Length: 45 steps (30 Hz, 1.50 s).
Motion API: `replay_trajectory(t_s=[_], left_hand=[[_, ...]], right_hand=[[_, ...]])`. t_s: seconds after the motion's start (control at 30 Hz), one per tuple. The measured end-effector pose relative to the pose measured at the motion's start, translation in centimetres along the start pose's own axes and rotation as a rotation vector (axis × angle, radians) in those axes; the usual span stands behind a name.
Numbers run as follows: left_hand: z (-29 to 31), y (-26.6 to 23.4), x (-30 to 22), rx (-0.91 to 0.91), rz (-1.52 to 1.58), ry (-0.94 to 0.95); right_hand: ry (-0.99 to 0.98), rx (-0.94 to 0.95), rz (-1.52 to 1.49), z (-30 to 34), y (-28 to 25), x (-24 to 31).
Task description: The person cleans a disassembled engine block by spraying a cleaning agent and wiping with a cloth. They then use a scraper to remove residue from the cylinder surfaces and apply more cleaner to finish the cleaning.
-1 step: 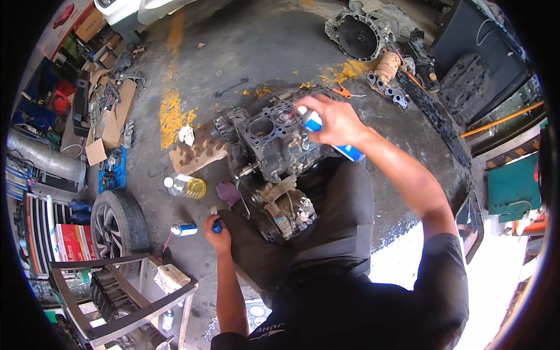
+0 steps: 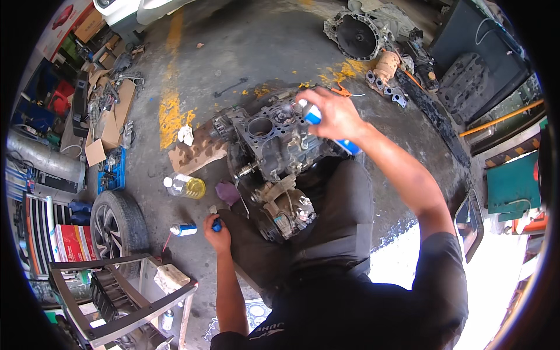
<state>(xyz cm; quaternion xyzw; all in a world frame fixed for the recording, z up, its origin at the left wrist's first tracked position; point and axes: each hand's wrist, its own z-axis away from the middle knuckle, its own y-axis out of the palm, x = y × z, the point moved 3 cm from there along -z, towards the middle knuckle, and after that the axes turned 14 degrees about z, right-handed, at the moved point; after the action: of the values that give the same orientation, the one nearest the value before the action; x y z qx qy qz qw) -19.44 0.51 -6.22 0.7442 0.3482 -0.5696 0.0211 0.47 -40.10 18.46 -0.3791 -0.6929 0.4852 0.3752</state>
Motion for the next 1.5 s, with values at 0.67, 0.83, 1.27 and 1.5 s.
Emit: replay_trajectory(t_s=[0.67,0.83,1.27,1.5], left_hand=[[0.1,0.0,-0.2,-0.005,0.005,0.008],[0.1,0.1,-0.2,0.005,0.009,0.010],[-0.1,0.1,0.0,0.026,0.002,-0.009],[0.0,0.6,-0.2,0.012,0.003,0.009]], right_hand=[[0.212,0.102,0.017,0.7,-0.2,-5.7],[0.237,0.080,-0.039,1.1,0.8,-6.1],[0.274,-0.146,-0.094,2.5,3.9,-4.7],[0.327,-0.152,-0.111,8.2,3.3,-5.0]])
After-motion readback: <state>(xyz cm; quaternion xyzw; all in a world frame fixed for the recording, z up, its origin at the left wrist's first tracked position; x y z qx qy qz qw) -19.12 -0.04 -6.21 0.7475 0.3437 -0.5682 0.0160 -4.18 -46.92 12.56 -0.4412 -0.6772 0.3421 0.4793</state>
